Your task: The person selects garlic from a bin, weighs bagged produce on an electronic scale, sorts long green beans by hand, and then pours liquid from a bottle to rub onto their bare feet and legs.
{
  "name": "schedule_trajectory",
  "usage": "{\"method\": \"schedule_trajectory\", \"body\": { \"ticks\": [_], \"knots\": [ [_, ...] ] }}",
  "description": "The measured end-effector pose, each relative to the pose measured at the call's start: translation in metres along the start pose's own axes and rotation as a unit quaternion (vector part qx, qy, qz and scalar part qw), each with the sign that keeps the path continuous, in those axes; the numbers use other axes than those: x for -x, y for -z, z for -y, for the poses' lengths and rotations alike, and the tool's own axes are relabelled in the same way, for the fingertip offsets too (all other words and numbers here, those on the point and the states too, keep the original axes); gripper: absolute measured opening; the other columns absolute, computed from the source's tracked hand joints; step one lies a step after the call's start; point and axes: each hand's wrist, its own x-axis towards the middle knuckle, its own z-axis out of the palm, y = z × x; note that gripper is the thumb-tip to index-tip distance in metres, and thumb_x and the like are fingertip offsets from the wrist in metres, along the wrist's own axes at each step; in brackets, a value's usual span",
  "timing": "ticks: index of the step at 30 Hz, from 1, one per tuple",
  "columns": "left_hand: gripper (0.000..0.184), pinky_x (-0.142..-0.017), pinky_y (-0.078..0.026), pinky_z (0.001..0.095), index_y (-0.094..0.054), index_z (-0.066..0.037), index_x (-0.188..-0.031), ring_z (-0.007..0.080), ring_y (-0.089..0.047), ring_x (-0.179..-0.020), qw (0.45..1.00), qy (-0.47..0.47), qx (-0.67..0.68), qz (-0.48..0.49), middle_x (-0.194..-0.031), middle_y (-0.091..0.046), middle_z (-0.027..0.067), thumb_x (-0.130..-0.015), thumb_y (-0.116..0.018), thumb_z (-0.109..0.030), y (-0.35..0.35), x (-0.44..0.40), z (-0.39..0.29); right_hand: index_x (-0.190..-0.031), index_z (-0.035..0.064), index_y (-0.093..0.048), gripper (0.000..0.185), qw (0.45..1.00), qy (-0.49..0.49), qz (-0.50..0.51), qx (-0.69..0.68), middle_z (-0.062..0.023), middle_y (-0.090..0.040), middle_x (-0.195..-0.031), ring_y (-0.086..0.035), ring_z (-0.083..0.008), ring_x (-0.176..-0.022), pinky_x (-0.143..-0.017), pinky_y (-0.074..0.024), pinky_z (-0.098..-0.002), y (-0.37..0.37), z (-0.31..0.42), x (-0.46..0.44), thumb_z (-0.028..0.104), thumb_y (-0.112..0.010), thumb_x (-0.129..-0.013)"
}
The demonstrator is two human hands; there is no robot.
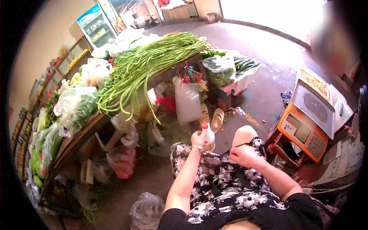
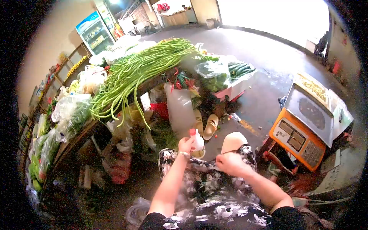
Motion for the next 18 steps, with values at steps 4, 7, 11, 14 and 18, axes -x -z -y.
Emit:
{"method": "schedule_trajectory", "body": {
  "ticks": [4,7,11,14,18],
  "knots": [
    [0.024,-0.035,-0.042,0.0286,-0.062,0.003,-0.094,0.0165,-0.058,-0.046,1.0,-0.006,-0.01,-0.013,-0.077,-0.065,0.0111,-0.079,-0.068,-0.015,-0.004,0.004,-0.015,-0.082,0.0073,-0.061,0.022,0.993,0.031,-0.092,0.068,-0.0155,-0.064,-0.072,-0.063,-0.0358,-0.07,-0.067,-0.0483,-0.048,-0.027,0.013,0.028,0.028,-0.053,-0.087],
    [0.055,-0.064,-0.054,0.0325,-0.058,0.008,-0.113,0.0208,-0.067,-0.08,0.998,-0.021,-0.055,-0.024,-0.098,-0.067,0.0154,-0.078,-0.071,-0.033,-0.004,0.017,-0.034,-0.081,0.0064,-0.057,0.023,0.991,0.013,-0.101,0.089,-0.0149,-0.063,-0.073,-0.063,-0.035,-0.072,-0.064,-0.047,-0.0469,-0.029,0.018,0.04,0.028,-0.054,-0.088],
    [0.032,-0.039,-0.042,0.0274,-0.059,0.004,-0.099,0.0161,-0.059,-0.051,1.0,0.0,0.009,-0.011,-0.079,-0.064,0.0113,-0.08,-0.065,-0.02,-0.014,-0.005,-0.011,-0.084,0.0049,-0.057,0.02,0.993,0.005,-0.105,0.056,-0.0151,-0.062,-0.075,-0.062,-0.0348,-0.076,-0.068,-0.0466,-0.0465,-0.031,0.01,0.05,0.024,-0.053,-0.088],
    [0.025,-0.035,-0.039,0.0262,-0.058,0.003,-0.095,0.0161,-0.058,-0.047,1.0,0.017,0.019,0.004,-0.076,-0.062,0.01,-0.08,-0.063,-0.016,-0.007,-0.01,-0.013,-0.087,0.004,-0.056,0.018,0.993,0.028,-0.107,0.042,-0.014,-0.061,-0.079,-0.061,-0.0337,-0.08,-0.071,-0.0468,-0.0443,-0.038,-0.001,0.044,0.021,-0.053,-0.088],
    [0.023,-0.034,-0.038,0.0244,-0.057,0.004,-0.096,0.015,-0.058,-0.047,0.999,0.019,0.026,0.023,-0.077,-0.062,0.0103,-0.08,-0.062,-0.013,0.002,-0.012,-0.013,-0.087,0.0041,-0.056,0.016,0.995,0.043,-0.079,0.041,-0.0126,-0.061,-0.08,-0.061,-0.0329,-0.08,-0.071,-0.0472,-0.0437,-0.04,-0.002,0.035,0.02,-0.055,-0.086]
  ]
}}
